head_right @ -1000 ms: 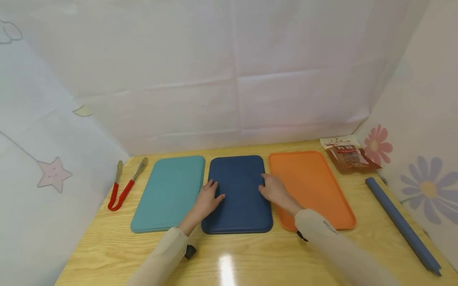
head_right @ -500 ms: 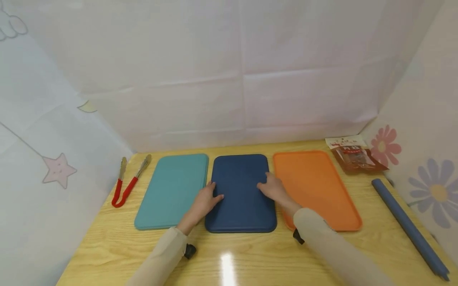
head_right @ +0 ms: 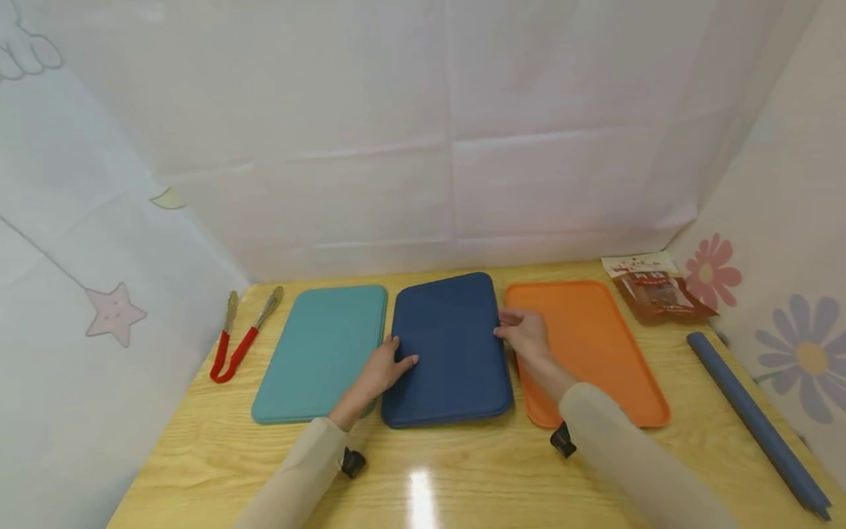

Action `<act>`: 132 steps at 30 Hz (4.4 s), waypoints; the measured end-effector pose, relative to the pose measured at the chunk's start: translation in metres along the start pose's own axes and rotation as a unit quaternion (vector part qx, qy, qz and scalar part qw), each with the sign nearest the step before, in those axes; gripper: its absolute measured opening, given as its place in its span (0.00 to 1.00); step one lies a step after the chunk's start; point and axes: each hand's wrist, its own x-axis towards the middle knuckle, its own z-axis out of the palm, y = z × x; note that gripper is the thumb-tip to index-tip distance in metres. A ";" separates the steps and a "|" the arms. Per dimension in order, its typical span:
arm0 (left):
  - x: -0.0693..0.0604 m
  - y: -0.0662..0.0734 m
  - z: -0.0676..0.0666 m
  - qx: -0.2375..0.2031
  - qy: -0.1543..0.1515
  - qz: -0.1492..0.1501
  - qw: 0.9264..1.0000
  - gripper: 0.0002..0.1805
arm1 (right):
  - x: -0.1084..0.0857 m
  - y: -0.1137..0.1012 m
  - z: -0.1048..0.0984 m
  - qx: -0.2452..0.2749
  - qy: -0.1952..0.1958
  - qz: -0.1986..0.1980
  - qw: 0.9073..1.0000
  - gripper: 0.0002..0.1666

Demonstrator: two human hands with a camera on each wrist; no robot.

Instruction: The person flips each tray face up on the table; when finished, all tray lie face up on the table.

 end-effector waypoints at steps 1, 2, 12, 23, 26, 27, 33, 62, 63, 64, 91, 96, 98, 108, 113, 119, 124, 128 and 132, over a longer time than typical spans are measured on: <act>0.000 -0.001 -0.001 -0.003 -0.001 0.004 1.000 0.38 | 0.000 -0.001 -0.002 0.001 0.001 -0.010 1.000 0.30; 0.001 -0.002 -0.002 -0.009 -0.003 0.009 1.000 0.38 | 0.000 -0.003 -0.004 0.005 0.000 -0.016 1.000 0.30; 0.002 -0.004 -0.007 -0.024 -0.021 0.005 0.999 0.40 | 0.013 -0.030 -0.027 0.064 -0.117 0.043 0.990 0.36; -0.032 0.003 -0.011 -0.042 -0.056 0.021 0.997 0.42 | 0.015 -0.054 -0.029 0.085 -0.178 0.046 0.979 0.43; -0.054 0.010 -0.013 -0.044 -0.072 0.023 0.996 0.45 | 0.014 -0.061 -0.028 0.096 -0.188 0.047 0.976 0.46; -0.060 0.011 -0.013 -0.043 -0.079 0.026 0.996 0.46 | 0.013 -0.063 -0.028 0.100 -0.189 0.047 0.976 0.46; -0.083 0.013 -0.016 -0.069 -0.124 0.040 0.989 0.49 | 0.012 -0.079 -0.028 0.104 -0.194 0.031 0.975 0.46; -0.128 0.049 0.006 -0.135 0.027 0.122 0.983 0.48 | 0.010 -0.127 0.023 0.164 -0.217 0.012 0.962 0.45; -0.129 0.050 0.006 -0.140 0.040 0.132 0.980 0.49 | 0.010 -0.128 0.024 0.166 -0.217 0.011 0.962 0.45; -0.130 0.052 0.006 -0.148 0.053 0.145 0.977 0.49 | 0.010 -0.130 0.026 0.167 -0.217 0.011 0.962 0.45; -0.130 0.079 -0.033 -0.068 0.283 0.306 0.906 0.34 | 0.011 -0.103 0.048 0.150 -0.211 0.049 0.965 0.31; -0.132 0.077 -0.037 -0.083 0.285 0.291 0.910 0.35 | 0.015 -0.053 0.049 0.065 -0.234 0.084 0.966 0.31; -0.132 0.076 -0.038 -0.094 0.284 0.287 0.910 0.35 | 0.015 -0.035 0.050 0.043 -0.244 0.094 0.964 0.32; -0.135 0.073 -0.040 -0.196 0.263 0.202 0.923 0.32 | 0.008 0.001 0.052 0.054 -0.241 0.125 0.961 0.35; -0.138 0.071 -0.043 -0.227 0.254 0.161 0.926 0.31 | 0.007 0.005 0.050 0.067 -0.230 0.127 0.962 0.36; -0.141 0.071 -0.052 -0.256 0.234 0.122 0.930 0.30 | 0.008 0.014 0.045 0.057 -0.239 0.117 0.962 0.41; -0.135 0.066 -0.062 -0.309 0.193 0.109 0.925 0.29 | 0.010 0.016 0.039 0.062 -0.230 0.120 0.964 0.40; -0.123 0.057 -0.073 -0.414 0.139 0.120 0.891 0.25 | 0.013 0.014 0.030 0.041 -0.223 0.120 0.966 0.39; -0.104 0.044 -0.079 -0.474 0.120 0.089 0.868 0.23 | 0.015 0.009 0.022 0.011 -0.232 0.124 0.965 0.39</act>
